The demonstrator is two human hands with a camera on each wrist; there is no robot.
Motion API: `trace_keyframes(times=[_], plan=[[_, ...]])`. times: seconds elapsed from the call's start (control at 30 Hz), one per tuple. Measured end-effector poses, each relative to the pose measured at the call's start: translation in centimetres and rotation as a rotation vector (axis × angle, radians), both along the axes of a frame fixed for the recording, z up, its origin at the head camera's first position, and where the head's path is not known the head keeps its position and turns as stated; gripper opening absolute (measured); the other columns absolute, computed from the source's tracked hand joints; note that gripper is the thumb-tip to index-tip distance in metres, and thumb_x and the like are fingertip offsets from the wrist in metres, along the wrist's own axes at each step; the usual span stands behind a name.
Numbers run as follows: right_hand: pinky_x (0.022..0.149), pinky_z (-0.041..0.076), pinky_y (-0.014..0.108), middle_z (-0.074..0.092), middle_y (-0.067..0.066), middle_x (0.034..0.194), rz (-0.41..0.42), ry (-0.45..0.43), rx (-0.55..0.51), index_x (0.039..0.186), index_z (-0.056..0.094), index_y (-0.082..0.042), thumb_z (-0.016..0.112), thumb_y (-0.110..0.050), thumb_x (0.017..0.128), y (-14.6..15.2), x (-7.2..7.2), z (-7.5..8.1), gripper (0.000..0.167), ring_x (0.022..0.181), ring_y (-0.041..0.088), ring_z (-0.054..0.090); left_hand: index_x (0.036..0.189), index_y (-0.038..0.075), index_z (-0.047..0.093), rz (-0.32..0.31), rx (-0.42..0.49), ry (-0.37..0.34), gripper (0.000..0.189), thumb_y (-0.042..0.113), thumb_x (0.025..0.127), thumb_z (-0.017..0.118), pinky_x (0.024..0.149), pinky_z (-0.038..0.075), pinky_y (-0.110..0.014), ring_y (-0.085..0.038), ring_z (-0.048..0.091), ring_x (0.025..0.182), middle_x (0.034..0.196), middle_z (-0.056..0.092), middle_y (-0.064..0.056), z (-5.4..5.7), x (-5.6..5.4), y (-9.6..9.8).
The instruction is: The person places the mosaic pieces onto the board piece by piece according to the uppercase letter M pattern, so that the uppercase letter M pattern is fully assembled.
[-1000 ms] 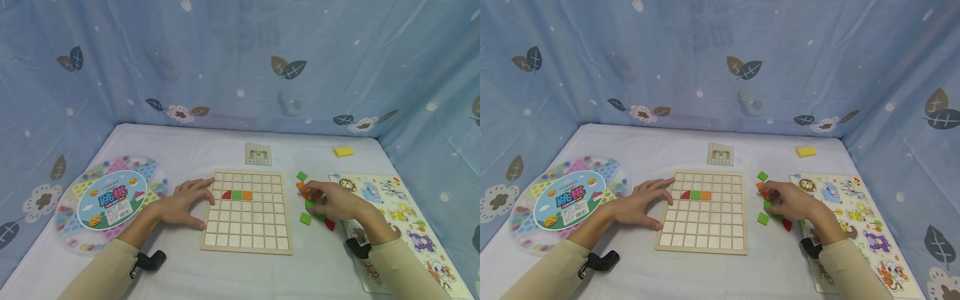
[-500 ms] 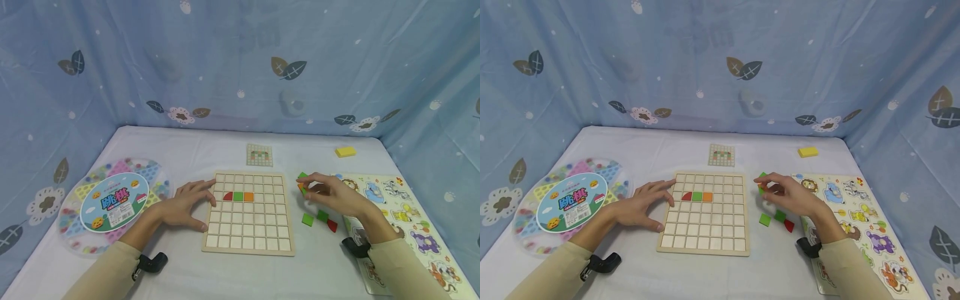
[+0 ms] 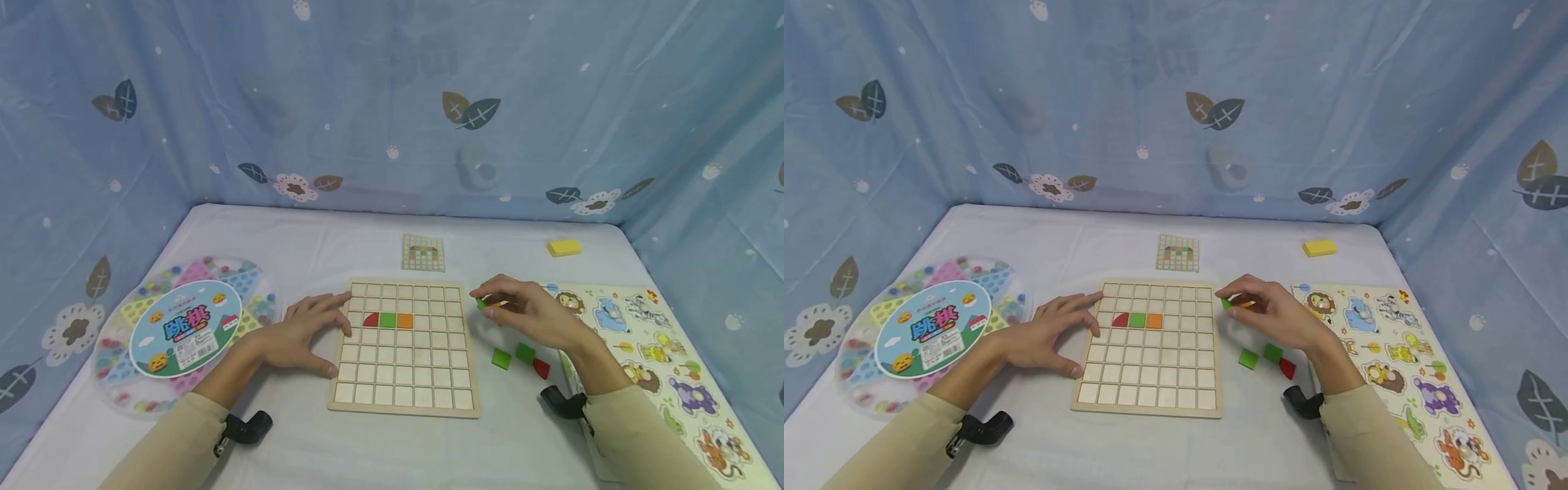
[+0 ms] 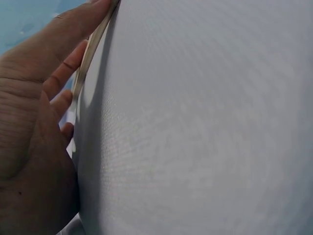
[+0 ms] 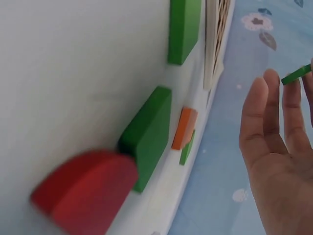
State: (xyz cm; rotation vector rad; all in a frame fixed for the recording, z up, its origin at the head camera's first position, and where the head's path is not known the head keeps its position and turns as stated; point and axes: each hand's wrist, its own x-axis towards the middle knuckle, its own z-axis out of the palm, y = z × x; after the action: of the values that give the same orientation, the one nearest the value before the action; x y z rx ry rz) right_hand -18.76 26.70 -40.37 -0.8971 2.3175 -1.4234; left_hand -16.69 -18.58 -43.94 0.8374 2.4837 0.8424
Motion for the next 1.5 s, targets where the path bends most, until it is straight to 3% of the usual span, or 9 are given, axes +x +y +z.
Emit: trace_keyframes(times=[0.23,0.47,0.77,1.07,1.5], plan=[[0.080,0.059,0.038,0.056,0.021,0.131,-0.014,-0.024,-0.034,0.132,0.066,-0.012,0.062,-0.005,0.102,-1.1,-0.2,0.1,0.031,0.113,0.040,0.066,0.117,0.037,0.059,-0.002,0.009,-0.004,0.054,0.054,0.074,0.087,0.114,0.007,-0.072,-0.040,0.008,0.156,0.173,0.014,-0.001,-0.2,0.2,0.0],[0.090,0.058,0.034,0.057,0.027,0.134,0.014,-0.063,-0.077,0.130,0.066,-0.011,0.065,-0.004,0.100,-2.4,-0.6,0.1,0.031,0.113,0.044,0.065,0.117,0.037,0.059,-0.005,0.018,0.008,0.054,0.053,0.074,0.087,0.113,0.008,-0.072,-0.041,0.010,0.155,0.172,0.015,-0.003,0.1,0.0,0.0],[0.089,0.058,0.033,0.057,0.030,0.134,0.058,-0.071,-0.085,0.131,0.061,0.004,0.067,-0.001,0.098,-3.6,-1.0,0.0,0.033,0.112,0.048,0.064,0.118,0.036,0.060,-0.019,0.026,0.003,0.055,0.054,0.074,0.087,0.113,0.006,-0.071,-0.039,0.008,0.156,0.173,0.014,-0.002,-0.2,-0.1,-0.1],[0.089,0.058,0.034,0.060,0.026,0.132,0.091,-0.051,-0.056,0.129,0.062,0.005,0.069,0.000,0.096,-5.4,-1.4,-0.4,0.034,0.109,0.032,0.067,0.117,0.037,0.060,-0.015,0.025,0.001,0.054,0.053,0.074,0.087,0.113,0.006,-0.072,-0.040,0.009,0.155,0.173,0.015,-0.003,0.0,-0.1,-0.1],[0.088,0.057,0.036,0.064,0.014,0.128,0.109,-0.005,0.063,0.131,0.063,-0.001,0.072,-0.008,0.097,-7.3,-1.3,-0.6,0.036,0.106,0.026,0.065,0.117,0.037,0.059,-0.015,0.019,0.003,0.054,0.054,0.074,0.086,0.113,0.007,-0.072,-0.040,0.009,0.155,0.173,0.014,-0.002,-0.1,-0.1,-0.1]])
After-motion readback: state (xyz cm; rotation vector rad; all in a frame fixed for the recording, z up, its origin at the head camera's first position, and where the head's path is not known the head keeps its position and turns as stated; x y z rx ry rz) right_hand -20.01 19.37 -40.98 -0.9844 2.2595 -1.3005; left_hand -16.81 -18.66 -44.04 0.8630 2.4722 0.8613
